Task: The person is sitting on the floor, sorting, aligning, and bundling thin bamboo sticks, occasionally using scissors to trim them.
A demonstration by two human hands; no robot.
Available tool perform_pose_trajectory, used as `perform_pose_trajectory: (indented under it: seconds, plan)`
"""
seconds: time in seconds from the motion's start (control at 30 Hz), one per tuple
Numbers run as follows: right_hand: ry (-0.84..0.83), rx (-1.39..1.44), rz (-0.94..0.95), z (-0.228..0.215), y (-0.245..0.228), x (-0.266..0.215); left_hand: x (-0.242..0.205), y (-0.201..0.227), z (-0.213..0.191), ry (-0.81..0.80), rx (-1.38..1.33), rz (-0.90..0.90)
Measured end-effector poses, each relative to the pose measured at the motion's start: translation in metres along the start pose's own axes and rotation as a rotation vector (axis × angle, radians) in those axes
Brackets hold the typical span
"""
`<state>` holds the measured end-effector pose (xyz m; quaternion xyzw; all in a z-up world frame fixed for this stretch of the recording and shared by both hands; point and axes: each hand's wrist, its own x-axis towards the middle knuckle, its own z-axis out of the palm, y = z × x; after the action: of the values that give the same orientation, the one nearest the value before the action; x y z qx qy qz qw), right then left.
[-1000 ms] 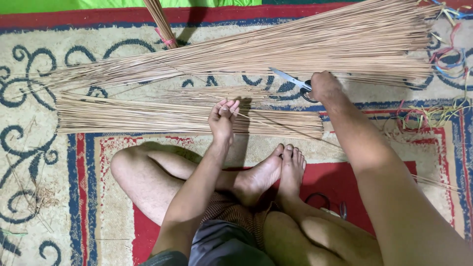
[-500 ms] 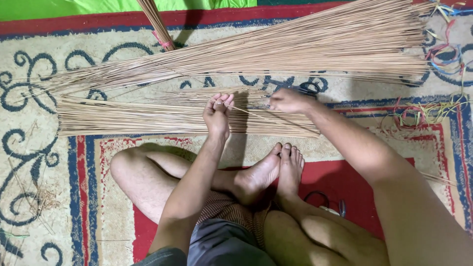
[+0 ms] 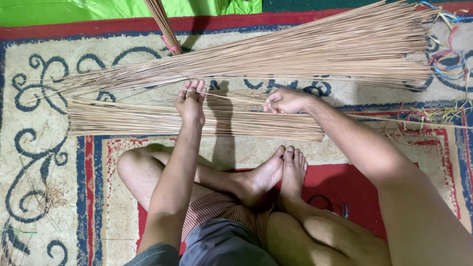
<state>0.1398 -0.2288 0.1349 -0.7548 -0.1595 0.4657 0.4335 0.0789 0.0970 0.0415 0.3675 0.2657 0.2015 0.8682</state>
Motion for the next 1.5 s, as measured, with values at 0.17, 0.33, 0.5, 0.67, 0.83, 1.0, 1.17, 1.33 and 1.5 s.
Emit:
perform_pose_trajectory:
  seconds: [0.17, 0.33, 0.5, 0.67, 0.83, 1.0, 1.17, 1.33, 1.5]
  plan:
    - [0.105, -0.422, 0.009, 0.007, 0.002, 0.015, -0.025, -0.009, 0.015, 0.211, 0.720, 0.381]
    - [0.130, -0.523, -0.006, 0.021, -0.001, 0.026, -0.069, -0.015, 0.047, -0.614, 1.406, 0.889]
    - [0.130, -0.570, -0.128, 0.028, 0.008, 0.033, -0.062, -0.049, 0.036, -0.949, 1.806, 0.734]
    - [0.091, -0.539, -0.099, -0.001, -0.002, -0.013, -0.055, -0.017, 0.022, -0.878, 1.929, 0.579]
    - [0.155, -0.561, -0.001, -0.030, 0.029, -0.028, -0.026, 0.005, -0.015, -0.840, 2.028, 0.563]
    - [0.167, -0.678, -0.014, -0.009, 0.019, -0.024, -0.048, -0.006, 0.012, -0.934, 1.927, 0.584]
    - [0.177, -0.637, -0.103, 0.028, -0.007, -0.006, -0.084, -0.031, 0.064, -1.022, 1.821, 0.642]
    - [0.157, -0.667, -0.136, 0.011, 0.005, -0.023, -0.061, -0.028, 0.039, -0.982, 1.814, 0.676]
    - [0.229, -0.651, -0.049, -0.030, 0.043, -0.046, -0.023, 0.006, -0.019, -0.843, 1.910, 0.689]
